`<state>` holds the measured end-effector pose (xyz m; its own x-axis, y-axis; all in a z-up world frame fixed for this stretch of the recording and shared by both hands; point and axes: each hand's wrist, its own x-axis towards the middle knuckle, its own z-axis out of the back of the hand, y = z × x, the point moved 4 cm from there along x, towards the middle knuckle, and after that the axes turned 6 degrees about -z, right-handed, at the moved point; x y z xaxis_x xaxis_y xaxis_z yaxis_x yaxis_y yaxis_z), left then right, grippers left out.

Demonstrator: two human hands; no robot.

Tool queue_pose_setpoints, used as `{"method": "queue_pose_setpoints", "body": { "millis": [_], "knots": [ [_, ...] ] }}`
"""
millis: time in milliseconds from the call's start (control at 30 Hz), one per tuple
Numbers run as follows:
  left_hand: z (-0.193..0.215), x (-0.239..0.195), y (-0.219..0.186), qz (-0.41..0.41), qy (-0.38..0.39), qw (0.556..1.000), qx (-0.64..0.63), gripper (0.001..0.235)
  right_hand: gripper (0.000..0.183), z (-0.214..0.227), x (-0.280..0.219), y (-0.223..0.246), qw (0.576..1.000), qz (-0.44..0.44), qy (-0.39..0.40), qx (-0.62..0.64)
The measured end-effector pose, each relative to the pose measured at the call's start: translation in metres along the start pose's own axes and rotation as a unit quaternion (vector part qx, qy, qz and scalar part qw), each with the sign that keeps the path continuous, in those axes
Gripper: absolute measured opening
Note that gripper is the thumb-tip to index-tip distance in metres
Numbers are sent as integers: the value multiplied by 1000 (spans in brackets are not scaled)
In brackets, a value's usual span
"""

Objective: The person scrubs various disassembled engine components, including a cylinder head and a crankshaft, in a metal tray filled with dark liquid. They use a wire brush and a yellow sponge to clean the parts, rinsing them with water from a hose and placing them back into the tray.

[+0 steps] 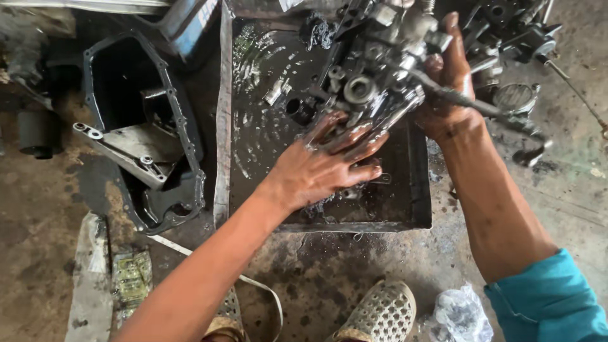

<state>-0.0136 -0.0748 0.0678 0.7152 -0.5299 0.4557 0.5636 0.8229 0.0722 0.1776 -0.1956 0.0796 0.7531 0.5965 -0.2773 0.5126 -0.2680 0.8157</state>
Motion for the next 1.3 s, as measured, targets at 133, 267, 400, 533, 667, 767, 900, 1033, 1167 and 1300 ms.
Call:
{"method": "queue_pose_setpoints", "body": {
  "millis": [133,267,400,533,667,767,900,1033,1167,1300],
  "knots": [
    [-31,-29,-5,-19,-5,999,-25,43,70,-17,-9,-1,992,52,62,-97],
    [-68,-44,-1,-23,-6,999,31,55,50,-21,-14,-4,978,62,165,-109],
    [-89,-55,10,31,93,995,1,73,38,-9,-7,-10,979,56,101,-166],
    [-54,-51,22,-5,80,996,30,93,43,-16,1,-10,874,191,86,-438],
    [-15,-72,46,67,235,970,0,62,47,-29,2,-26,820,219,120,-515],
    [0,-80,79,421,65,889,-167,25,47,-36,3,-41,817,212,128,-521],
    [-23,-32,117,476,-186,791,-336,68,51,-48,8,-51,785,209,141,-565],
    [-38,-4,128,558,-128,702,-424,91,73,-37,11,-54,886,193,208,-367],
    [-27,-8,133,565,-144,729,-358,93,57,48,46,-91,928,99,-68,-354],
    [-57,15,147,506,-203,695,-467,104,68,70,77,-155,828,205,3,-522]
  ]
}}
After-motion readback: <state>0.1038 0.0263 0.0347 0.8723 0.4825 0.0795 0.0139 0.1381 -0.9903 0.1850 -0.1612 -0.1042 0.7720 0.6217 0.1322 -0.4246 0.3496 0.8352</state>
